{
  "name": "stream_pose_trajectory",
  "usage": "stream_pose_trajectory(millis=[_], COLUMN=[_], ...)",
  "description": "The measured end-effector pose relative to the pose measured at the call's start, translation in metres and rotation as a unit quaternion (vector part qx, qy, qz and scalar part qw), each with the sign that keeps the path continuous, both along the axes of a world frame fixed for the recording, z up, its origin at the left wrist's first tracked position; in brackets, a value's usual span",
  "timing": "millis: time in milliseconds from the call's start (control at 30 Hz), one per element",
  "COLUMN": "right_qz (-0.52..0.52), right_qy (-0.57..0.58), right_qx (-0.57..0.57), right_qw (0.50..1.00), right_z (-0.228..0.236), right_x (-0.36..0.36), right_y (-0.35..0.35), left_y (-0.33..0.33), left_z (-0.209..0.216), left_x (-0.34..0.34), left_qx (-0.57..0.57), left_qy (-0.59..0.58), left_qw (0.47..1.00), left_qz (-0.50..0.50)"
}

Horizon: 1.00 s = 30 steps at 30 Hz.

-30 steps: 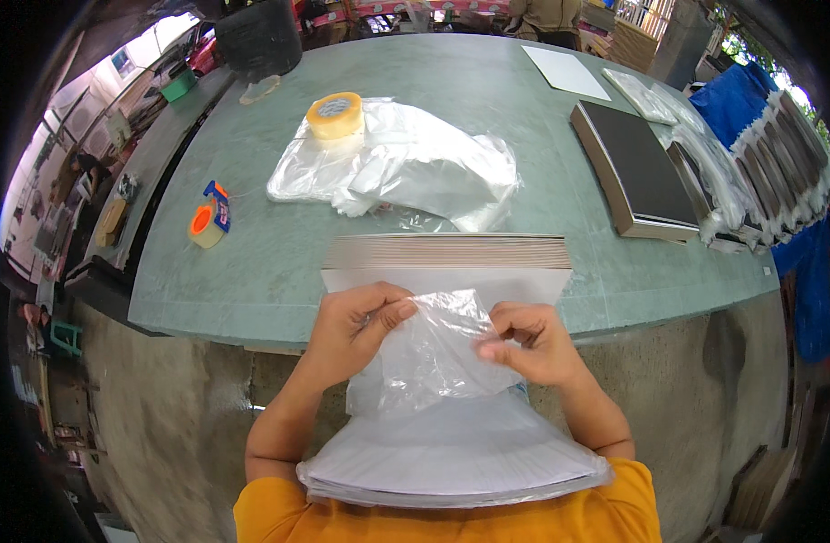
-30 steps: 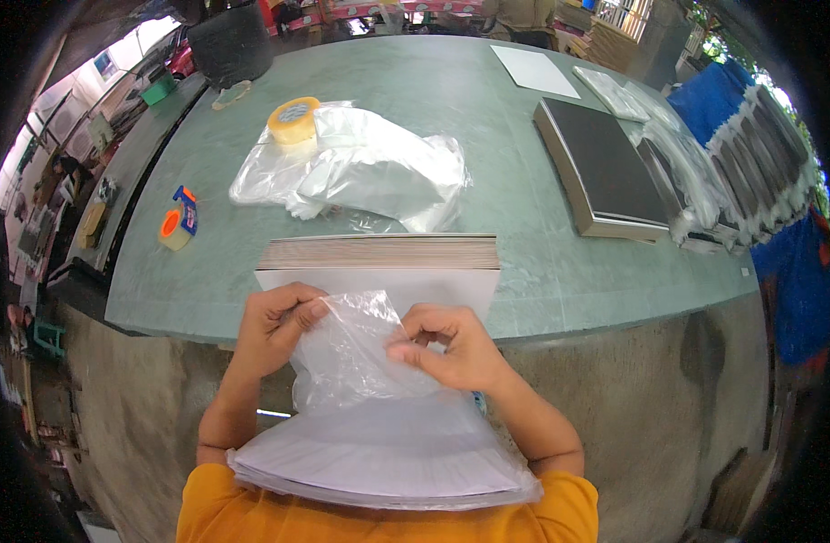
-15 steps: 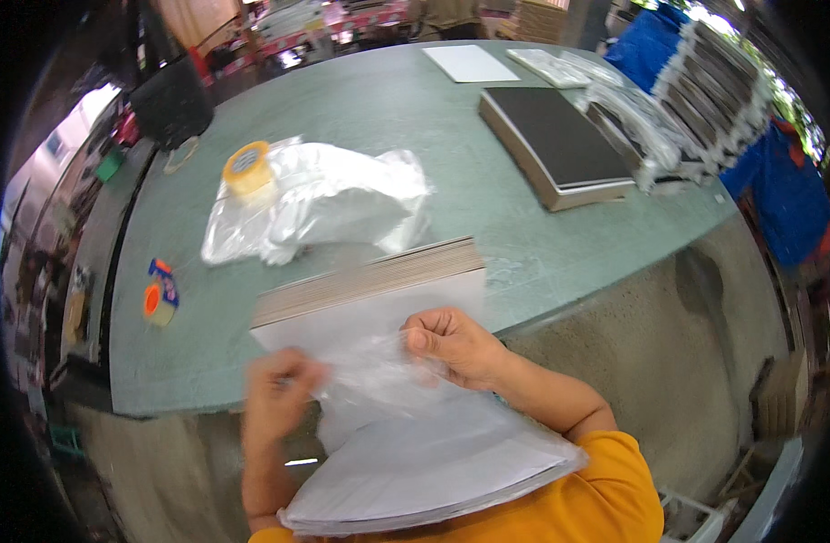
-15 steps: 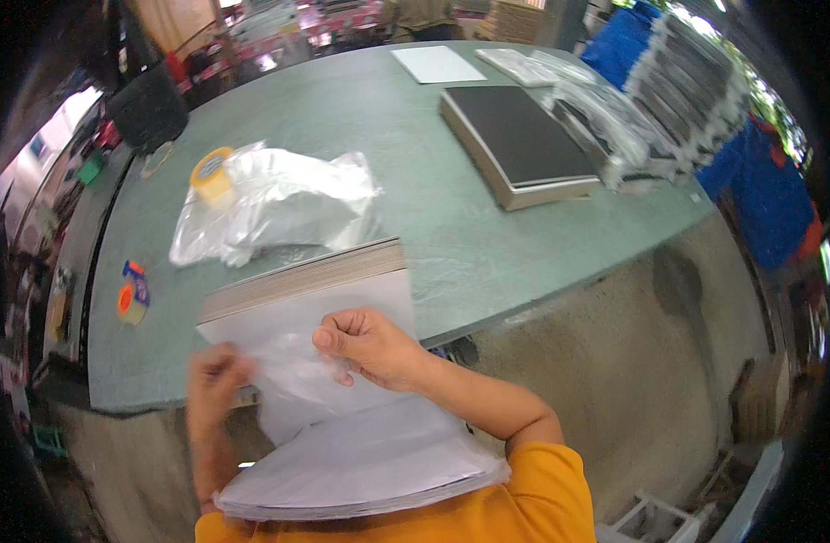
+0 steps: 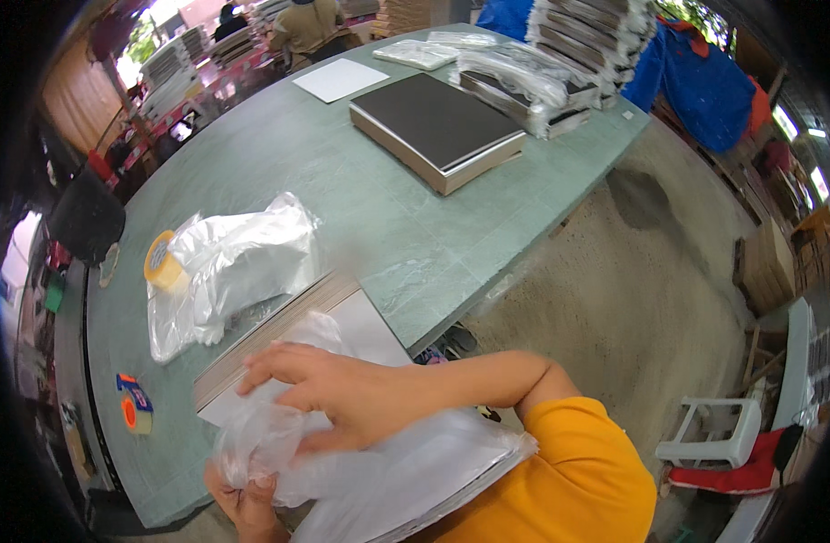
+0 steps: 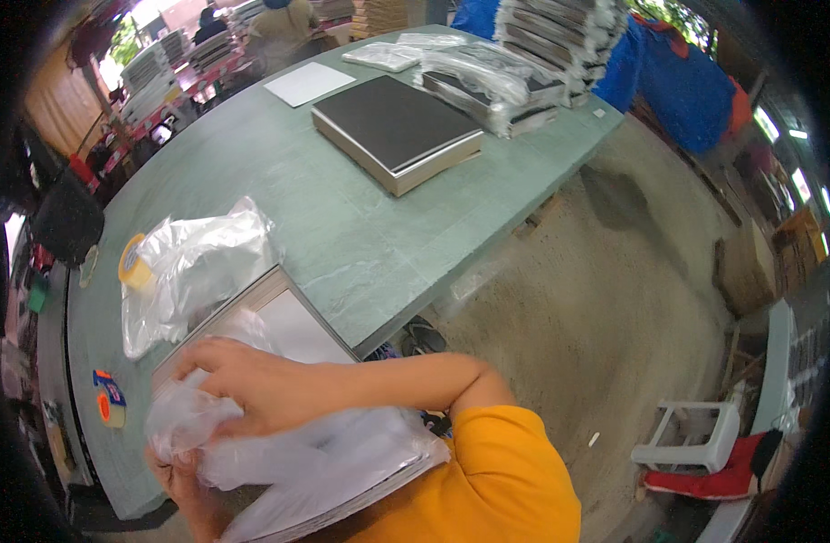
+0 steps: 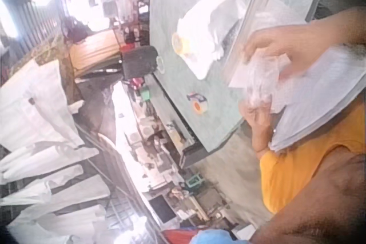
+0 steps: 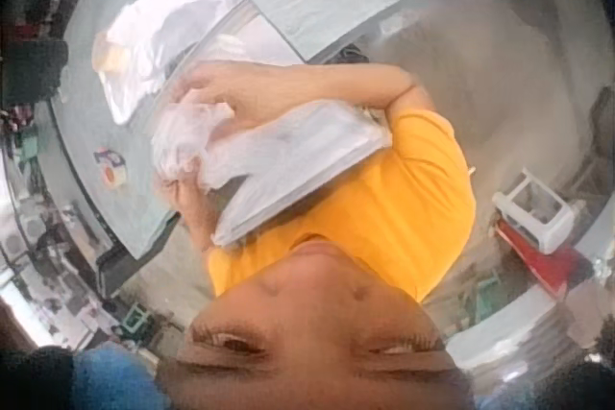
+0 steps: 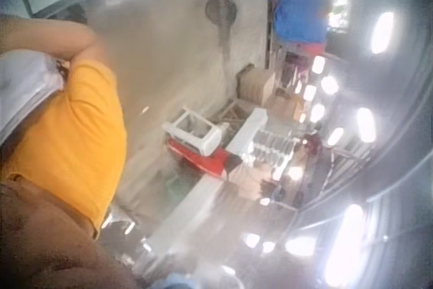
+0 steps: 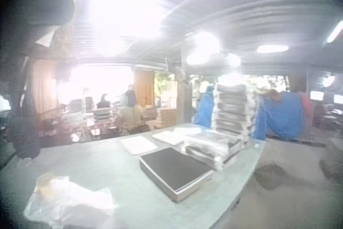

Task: The person places a plastic sheet onto a stack of paper items, then gathers the corners of the plastic to wrap it around the stack.

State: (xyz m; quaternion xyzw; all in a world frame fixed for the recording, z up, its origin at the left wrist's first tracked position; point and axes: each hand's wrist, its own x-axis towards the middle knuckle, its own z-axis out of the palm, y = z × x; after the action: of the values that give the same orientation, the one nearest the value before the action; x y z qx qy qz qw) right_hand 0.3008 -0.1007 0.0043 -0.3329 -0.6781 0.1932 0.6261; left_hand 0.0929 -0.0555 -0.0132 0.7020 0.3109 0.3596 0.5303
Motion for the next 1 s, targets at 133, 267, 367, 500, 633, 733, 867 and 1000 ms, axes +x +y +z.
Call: stream_pose_trajectory(millis=[133,267,367,500,633,733,867,1000], right_qz=[0.197,0.389,0.434,0.581,0.165,-0.009,0.049,0.209], right_qy=[0.121,-0.069,0.082,0.046,-0.522,-0.611,-0.493,-0.536], right_qx=[-0.323,-0.123,-0.164,-0.306,-0.213,-0.248,-0.036,-0.134], right_qw=[0.918,0.91,0.882,0.753,0.809,0.752,0.868,0.807], right_z=[-0.015,-0.038,-0.004,0.002,-0.009,0.023,0.032,0.038], right_x=[0.008,-0.031,-0.011,0.021,0.032,0.042,0.022,0.03], right_y=[0.007,-0.002,-0.008,-0.019,-0.031,-0.047,-0.071,-0.078], left_y=[0.023,0.039,0.031,0.036,0.019,0.018,0.041,0.047], left_z=[-0.002,0.0,0.002,0.008,0.044,0.044,0.025,0.032], left_x=[0.013,0.003,-0.014,-0.024,-0.046,-0.023,-0.012,-0.019], left_qx=[0.076,-0.101,-0.048,0.032,0.167,0.208,0.489,0.598], left_qy=[0.009,-0.289,-0.231,-0.178,-0.056,0.403,0.441,0.432], left_qw=[0.992,0.939,0.956,0.961,0.921,0.833,0.733,0.667], left_qz=[-0.096,-0.157,-0.177,-0.211,-0.348,-0.316,-0.169,-0.103])
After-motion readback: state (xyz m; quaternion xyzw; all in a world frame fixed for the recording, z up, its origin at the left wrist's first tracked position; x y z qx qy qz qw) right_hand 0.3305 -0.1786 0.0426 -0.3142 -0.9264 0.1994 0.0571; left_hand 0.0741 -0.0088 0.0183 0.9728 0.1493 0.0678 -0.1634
